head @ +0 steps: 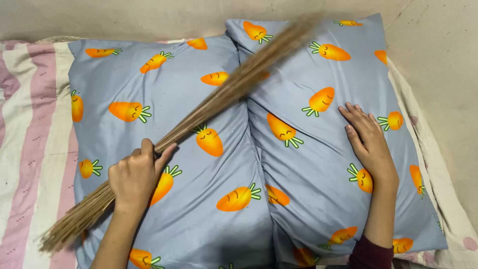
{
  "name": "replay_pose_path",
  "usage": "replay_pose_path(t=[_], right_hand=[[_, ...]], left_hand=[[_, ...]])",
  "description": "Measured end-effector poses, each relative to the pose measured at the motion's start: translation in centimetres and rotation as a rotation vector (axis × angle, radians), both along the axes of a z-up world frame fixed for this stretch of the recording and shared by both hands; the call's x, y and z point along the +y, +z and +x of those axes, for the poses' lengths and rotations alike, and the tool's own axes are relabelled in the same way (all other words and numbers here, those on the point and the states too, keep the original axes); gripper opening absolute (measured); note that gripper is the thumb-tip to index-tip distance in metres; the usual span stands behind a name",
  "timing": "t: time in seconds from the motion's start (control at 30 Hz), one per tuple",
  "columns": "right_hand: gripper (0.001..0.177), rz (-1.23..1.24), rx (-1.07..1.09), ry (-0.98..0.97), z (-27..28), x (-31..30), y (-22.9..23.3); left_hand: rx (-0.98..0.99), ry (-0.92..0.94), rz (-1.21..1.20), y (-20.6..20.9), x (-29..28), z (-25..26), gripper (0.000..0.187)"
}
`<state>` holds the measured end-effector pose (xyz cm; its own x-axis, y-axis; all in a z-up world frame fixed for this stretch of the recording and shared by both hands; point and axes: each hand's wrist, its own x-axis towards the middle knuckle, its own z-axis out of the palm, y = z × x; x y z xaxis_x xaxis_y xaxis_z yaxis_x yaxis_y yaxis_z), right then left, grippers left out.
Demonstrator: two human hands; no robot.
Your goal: The person uses a traditional straw broom to repeatedly sweep and tap two pillows with a carrot pattern on a bed. The person holds the pillows steady with one hand while sweeping with the other.
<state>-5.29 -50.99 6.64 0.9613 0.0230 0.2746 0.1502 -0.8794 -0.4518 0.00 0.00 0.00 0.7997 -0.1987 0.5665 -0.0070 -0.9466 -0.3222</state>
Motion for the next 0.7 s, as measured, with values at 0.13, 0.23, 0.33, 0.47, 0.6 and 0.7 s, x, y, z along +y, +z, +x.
replay_pose_path(t=[0.13,0.23,0.33,0.47,0.6,0.7], right_hand=[[0.046,0.004,0.000,-0.014,0.2,0.1,0.0],[0.048,-0.014,-0.024,0.003,0.3,-0.4,-0.8],[0.084,-0.045,-0.086,-0.010,-0.2,-1.3,-3.4],[0.083,0.027,-0.163,0.201,-1.3,1.9,-3.8],[0.099,0.423,-0.745,-0.065,-2.5,11.1,1.3],[0.087,0.919,-0.887,0.106,-3.2,12.8,3.0]], left_hand=[[-0.003,-0.077,0.038,0.3,-2.5,-1.4,0.071],[0.115,-0.326,-0.142,0.2,-4.5,-2.6,0.069],[0.263,-0.481,-0.270,1.9,-5.0,-3.1,0.065],[0.877,-0.534,-0.799,8.1,-6.8,-3.4,0.049],[1.030,-0.744,-1.129,12.6,-9.7,-5.4,0.044],[1.317,-0.805,-1.726,16.3,-12.5,-7.6,0.042]])
